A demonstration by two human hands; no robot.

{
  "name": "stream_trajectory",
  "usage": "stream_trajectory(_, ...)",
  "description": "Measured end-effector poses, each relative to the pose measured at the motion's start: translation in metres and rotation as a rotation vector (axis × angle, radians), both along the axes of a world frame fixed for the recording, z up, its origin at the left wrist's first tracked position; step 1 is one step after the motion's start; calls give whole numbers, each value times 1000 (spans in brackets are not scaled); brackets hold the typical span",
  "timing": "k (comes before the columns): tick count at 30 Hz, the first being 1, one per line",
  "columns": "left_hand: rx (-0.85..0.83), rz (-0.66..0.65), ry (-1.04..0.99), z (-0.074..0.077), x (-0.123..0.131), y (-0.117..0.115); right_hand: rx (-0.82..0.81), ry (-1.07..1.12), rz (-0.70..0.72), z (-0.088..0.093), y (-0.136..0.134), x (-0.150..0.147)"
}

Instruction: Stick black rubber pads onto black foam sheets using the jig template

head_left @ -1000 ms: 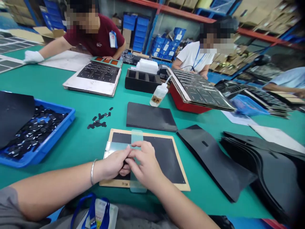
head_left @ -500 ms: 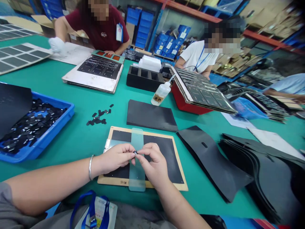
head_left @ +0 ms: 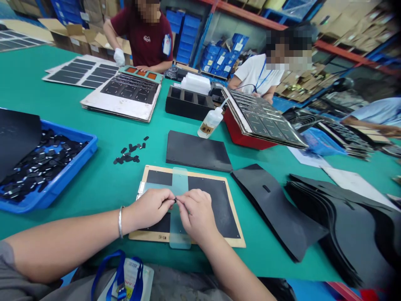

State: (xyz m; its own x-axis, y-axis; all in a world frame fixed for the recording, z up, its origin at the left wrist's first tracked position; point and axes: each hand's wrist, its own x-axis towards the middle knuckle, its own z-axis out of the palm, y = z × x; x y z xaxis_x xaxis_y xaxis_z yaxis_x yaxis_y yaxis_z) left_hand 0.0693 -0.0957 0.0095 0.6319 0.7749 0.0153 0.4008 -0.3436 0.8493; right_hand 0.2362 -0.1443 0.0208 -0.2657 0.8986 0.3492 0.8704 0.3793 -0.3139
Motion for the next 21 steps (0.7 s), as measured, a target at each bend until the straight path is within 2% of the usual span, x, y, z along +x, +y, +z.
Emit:
stream_trajectory(5,-18,-33,-9,1,-2,1,-9,-50,49,2,0,3)
stream_trajectory(15,-49,-57,3,3,1,-1,-12,-47,54,2,-4,3)
stream_trajectory(18,-55,-49,3,1,1,0,0,-8,-13,4,-1,11)
stream_trajectory(21,-58,-10,11,-2,-2,6,34,74,-187,11,-3,55)
